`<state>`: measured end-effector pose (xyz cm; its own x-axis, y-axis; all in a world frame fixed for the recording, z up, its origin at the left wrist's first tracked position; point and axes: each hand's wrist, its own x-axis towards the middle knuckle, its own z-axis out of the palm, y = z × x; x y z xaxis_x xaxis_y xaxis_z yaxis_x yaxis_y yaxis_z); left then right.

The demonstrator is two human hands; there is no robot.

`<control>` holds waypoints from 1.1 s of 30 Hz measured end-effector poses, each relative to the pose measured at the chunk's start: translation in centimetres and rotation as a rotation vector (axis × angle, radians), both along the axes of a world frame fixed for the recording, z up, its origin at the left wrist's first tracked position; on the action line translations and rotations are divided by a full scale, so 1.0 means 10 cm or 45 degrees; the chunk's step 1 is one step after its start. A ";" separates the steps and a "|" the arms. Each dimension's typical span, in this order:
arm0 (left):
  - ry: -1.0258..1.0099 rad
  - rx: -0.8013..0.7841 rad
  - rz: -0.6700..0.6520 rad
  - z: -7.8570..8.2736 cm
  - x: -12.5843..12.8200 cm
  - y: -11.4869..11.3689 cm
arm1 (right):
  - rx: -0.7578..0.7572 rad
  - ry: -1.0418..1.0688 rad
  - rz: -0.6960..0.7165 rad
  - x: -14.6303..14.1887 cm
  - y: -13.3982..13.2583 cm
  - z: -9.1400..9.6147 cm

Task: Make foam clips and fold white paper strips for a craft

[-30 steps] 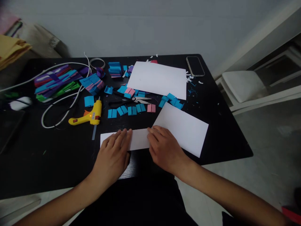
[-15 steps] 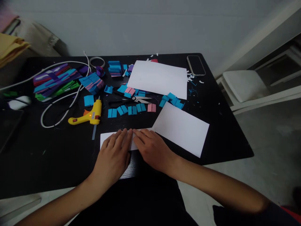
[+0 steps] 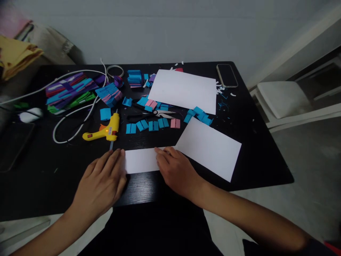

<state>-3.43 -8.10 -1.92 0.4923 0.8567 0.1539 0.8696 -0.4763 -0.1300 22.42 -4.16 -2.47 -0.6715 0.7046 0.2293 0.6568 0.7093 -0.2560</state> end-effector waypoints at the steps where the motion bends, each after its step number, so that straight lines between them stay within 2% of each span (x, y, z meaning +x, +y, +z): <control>1: 0.001 0.014 0.010 0.00 -0.02 -0.01 | 0.001 -0.012 0.000 0.00 -0.01 0.00; 7: -0.023 0.029 0.067 -0.04 -0.02 -0.03 | -0.037 -0.134 0.040 -0.22 0.00 0.05; 10: -0.029 0.026 0.102 -0.04 -0.01 -0.03 | -0.032 -0.127 0.131 -0.40 0.03 0.06; 13: -0.033 0.010 0.118 -0.04 -0.01 -0.04 | 0.005 -0.091 0.108 -0.47 0.04 0.03; 19: -0.049 -0.006 0.113 -0.03 -0.02 -0.04 | 0.036 0.027 -0.019 -0.22 -0.03 -0.06; 25: -0.046 -0.014 0.140 -0.04 -0.03 -0.05 | 0.056 0.108 -0.228 0.11 -0.09 -0.05; 33: -0.049 0.011 0.148 -0.03 -0.02 -0.05 | 0.051 0.099 -0.259 0.23 -0.10 -0.05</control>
<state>-3.67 -8.60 -2.23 0.3834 0.9062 0.1785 0.9233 -0.3712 -0.0989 24.69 -5.18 -2.95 -0.4956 0.8130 0.3056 0.7669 0.5748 -0.2854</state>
